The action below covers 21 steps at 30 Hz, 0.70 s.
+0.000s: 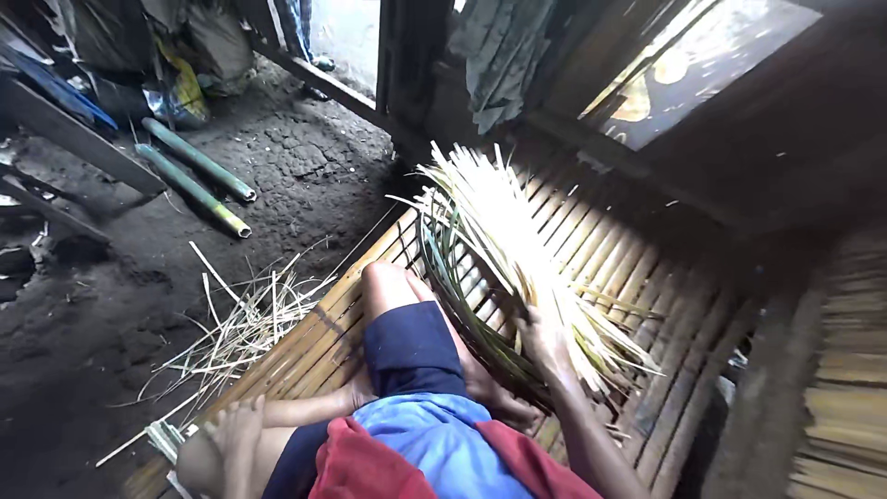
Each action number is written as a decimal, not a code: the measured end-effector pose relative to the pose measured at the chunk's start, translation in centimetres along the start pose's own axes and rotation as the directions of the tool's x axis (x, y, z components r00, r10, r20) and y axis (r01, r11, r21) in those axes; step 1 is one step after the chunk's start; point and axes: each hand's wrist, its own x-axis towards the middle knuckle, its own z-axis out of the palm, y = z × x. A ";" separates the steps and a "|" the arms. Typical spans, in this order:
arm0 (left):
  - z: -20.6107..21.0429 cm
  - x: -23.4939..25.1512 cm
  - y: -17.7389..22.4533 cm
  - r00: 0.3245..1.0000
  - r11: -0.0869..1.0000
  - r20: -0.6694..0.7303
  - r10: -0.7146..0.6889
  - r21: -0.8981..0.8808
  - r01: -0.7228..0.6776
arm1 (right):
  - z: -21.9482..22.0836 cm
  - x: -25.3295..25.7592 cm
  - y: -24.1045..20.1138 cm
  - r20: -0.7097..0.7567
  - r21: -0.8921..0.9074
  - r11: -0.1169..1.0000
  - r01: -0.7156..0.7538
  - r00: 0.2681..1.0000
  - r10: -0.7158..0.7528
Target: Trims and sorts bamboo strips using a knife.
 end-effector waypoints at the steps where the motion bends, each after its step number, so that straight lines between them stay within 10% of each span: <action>1: -0.1 -0.6 1.0 0.998 0.998 0.047 0.041 0.053 -0.043 | 0.8 0.1 -2.0 0.059 0.090 0.992 0.084 0.994 -0.089; 4: 0.3 -2.3 4.0 0.967 0.976 0.166 0.193 0.069 -0.206 | 5.0 -0.3 -8.2 0.301 0.450 0.875 0.181 0.892 -0.339; 8: 2.6 -4.6 8.9 0.898 0.938 0.274 0.344 -0.058 -0.342 | 9.8 -0.9 -13.6 0.510 0.748 0.662 -0.055 0.685 -0.519; 15: 5.2 -5.3 10.5 0.847 0.875 0.235 0.477 -0.214 -0.434 | 9.6 1.6 -14.8 0.568 0.674 0.733 -0.089 0.697 -0.437; 21: 1.7 -2.9 6.6 0.962 0.953 0.057 0.268 -0.165 -0.256 | 9.7 3.4 -14.0 0.523 0.734 0.678 -0.028 0.661 -0.539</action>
